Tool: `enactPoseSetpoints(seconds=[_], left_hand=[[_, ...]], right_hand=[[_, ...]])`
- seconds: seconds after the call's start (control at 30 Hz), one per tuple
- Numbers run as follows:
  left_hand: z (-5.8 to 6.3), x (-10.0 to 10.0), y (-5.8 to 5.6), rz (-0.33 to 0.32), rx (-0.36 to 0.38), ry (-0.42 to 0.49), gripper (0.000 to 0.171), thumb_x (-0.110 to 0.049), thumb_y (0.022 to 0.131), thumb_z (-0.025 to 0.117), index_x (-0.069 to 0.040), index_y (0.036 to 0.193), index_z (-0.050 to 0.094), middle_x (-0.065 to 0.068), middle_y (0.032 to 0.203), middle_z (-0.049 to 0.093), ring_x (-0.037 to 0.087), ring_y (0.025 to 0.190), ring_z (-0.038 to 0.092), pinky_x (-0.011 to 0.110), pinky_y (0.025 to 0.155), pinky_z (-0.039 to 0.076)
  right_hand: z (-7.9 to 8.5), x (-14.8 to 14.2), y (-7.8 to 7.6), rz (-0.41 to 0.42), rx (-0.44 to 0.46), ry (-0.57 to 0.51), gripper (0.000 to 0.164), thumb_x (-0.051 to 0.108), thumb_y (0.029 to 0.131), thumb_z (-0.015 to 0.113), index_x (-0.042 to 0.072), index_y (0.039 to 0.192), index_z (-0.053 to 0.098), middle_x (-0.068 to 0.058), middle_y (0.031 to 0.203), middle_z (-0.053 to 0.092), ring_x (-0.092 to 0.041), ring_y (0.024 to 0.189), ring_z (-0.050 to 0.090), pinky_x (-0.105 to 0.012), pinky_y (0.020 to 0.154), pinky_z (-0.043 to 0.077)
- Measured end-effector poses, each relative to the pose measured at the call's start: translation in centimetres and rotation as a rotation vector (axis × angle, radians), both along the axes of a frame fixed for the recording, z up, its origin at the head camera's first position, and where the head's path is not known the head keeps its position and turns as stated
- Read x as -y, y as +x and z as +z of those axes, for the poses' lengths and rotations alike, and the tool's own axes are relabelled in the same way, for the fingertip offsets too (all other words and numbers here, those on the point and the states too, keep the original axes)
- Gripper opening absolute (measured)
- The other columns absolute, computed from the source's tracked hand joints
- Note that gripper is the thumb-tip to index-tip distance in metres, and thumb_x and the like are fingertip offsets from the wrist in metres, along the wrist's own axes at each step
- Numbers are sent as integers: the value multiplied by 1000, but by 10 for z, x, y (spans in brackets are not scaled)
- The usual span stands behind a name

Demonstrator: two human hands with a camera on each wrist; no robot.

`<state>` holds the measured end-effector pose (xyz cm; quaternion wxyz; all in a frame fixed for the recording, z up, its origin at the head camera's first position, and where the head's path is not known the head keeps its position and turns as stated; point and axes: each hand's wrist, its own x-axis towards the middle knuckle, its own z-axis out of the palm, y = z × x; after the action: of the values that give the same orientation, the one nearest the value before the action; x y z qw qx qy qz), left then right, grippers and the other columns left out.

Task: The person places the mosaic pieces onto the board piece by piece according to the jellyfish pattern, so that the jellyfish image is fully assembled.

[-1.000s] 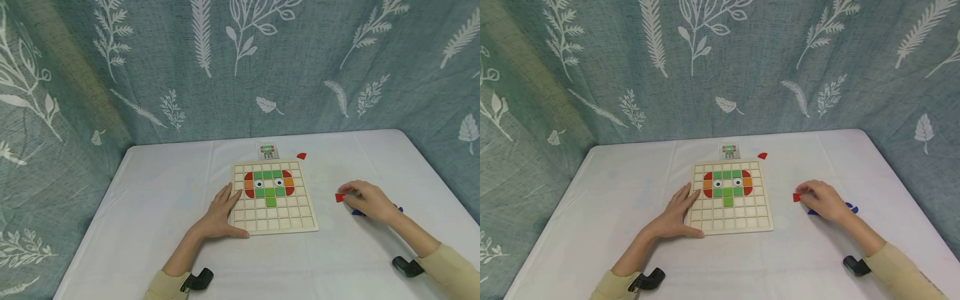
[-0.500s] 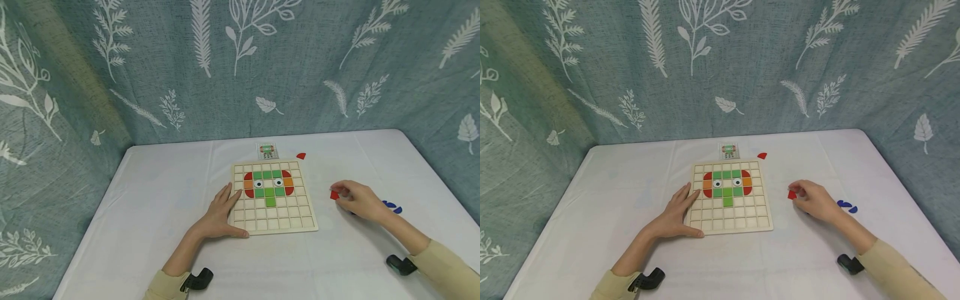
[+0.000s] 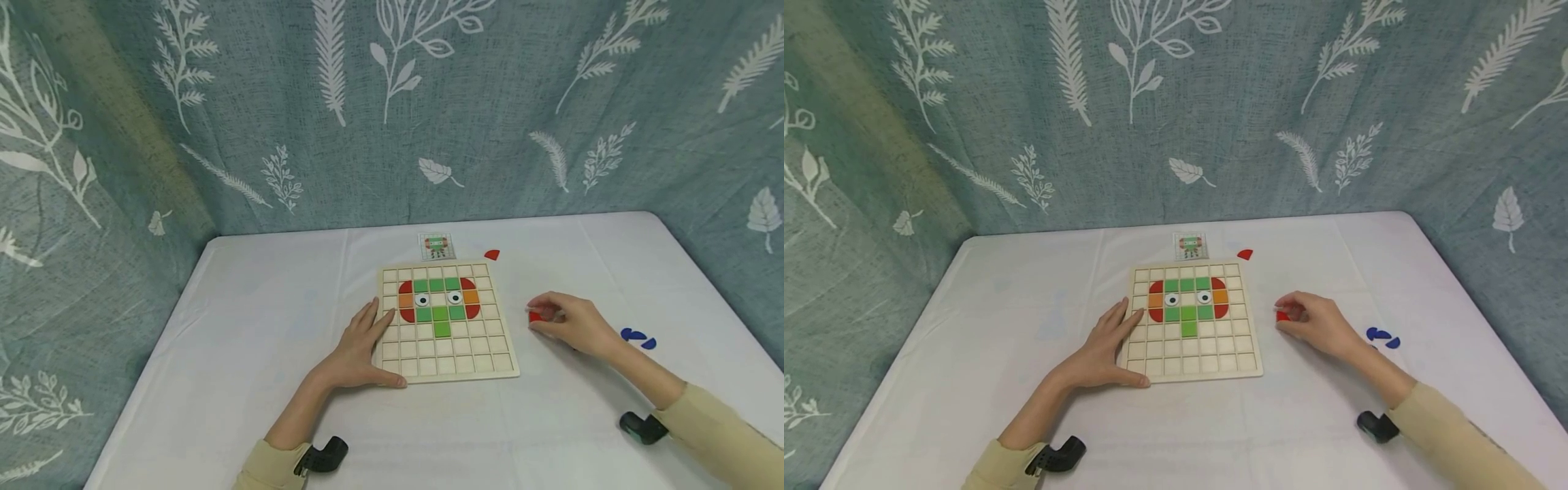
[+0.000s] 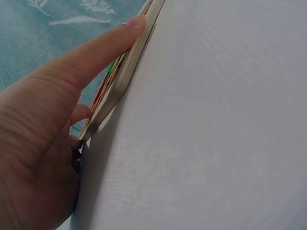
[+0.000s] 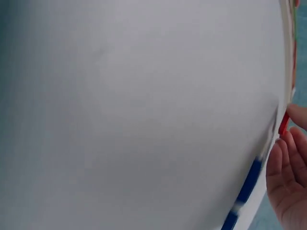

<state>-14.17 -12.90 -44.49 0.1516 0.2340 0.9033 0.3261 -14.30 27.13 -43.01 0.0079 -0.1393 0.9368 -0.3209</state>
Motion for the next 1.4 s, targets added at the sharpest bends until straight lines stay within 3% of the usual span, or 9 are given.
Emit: enactPoseSetpoints(seconds=[0.23,0.47,0.7,1.03,1.4], left_hand=[[0,0,0,2,9,-1,121,-52,64,87,-13,157,19,14,163,-5,32,148,-6,63,112,11],[-1,1,0,3,11,0,122,-51,64,87,-13,157,18,14,163,-6,31,148,-6,62,112,11],[0,0,1,2,15,-6,122,-52,65,86,-14,157,18,13,163,-6,30,148,-7,62,112,11],[0,-1,0,-7,15,-5,121,-51,65,86,-13,157,18,14,163,-6,30,148,-7,61,112,10],[1,0,0,-1,11,-3,120,-50,65,86,-12,157,19,15,162,-5,32,148,-6,62,112,10]], right_hand=[[5,36,-6,35,62,-93,29,14,84,78,7,111,68,1,95,67,-16,86,59,-30,76,54],[5,75,-12,185,74,-161,23,13,83,79,9,104,68,4,89,64,-12,83,58,-27,75,53],[4,97,-16,304,53,-128,20,13,84,78,9,102,68,7,88,63,-9,78,55,-26,71,50],[3,102,-16,332,34,-100,19,8,84,76,10,101,68,5,91,65,-8,80,57,-25,72,51],[4,102,-17,297,97,-159,15,10,89,71,10,105,70,6,95,67,-9,84,60,-26,78,53]])
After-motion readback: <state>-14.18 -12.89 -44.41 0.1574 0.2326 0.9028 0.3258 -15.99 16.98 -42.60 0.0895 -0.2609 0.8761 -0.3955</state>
